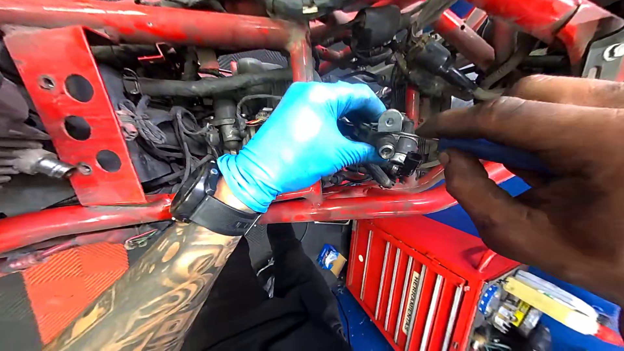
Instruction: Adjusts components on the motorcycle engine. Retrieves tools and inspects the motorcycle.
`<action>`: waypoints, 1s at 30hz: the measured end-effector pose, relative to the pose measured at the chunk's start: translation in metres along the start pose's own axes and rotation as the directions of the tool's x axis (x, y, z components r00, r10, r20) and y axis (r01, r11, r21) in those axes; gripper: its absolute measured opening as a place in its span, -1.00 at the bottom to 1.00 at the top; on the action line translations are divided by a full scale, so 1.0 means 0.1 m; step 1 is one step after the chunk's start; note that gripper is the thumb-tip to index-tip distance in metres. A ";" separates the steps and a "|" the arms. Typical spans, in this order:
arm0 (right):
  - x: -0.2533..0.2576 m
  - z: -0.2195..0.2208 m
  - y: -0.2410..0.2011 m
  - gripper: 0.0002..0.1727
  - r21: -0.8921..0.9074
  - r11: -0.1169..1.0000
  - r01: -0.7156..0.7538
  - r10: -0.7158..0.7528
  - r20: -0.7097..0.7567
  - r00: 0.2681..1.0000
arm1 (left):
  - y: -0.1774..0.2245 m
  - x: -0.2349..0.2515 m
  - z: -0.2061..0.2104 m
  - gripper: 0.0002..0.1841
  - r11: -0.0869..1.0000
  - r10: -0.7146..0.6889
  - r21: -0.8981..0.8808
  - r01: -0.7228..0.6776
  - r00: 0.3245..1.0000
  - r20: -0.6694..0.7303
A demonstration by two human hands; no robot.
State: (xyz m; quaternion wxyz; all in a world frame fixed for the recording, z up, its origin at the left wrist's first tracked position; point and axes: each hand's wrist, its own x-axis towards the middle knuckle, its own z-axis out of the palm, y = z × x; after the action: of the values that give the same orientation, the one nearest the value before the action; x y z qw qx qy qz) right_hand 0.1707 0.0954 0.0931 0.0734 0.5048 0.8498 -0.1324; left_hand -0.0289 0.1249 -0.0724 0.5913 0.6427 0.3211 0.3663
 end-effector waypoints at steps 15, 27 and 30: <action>-0.25 -0.02 -0.41 -0.67 -0.193 0.981 0.021 -0.038 -0.085 0.996 | 0.27 -0.07 0.00 -0.73 0.801 0.298 0.507 -0.320 0.946 0.126; -0.42 -0.24 -0.68 -0.59 -0.291 0.957 -0.020 -0.003 -0.078 0.997 | 0.55 -0.17 -0.08 -0.73 0.774 0.334 0.523 -0.356 0.932 0.140; -0.69 -0.52 -0.77 -0.69 -0.257 0.957 -0.135 0.106 -0.125 0.987 | 0.88 -0.20 0.14 -0.81 0.796 0.410 0.425 -0.431 0.900 0.145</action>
State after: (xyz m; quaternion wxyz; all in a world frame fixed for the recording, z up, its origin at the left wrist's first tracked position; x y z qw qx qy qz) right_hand 0.1364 0.0176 0.1723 0.1012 0.5478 0.8303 0.0149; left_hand -0.0291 0.0927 0.0131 0.3388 0.8242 0.2321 0.3899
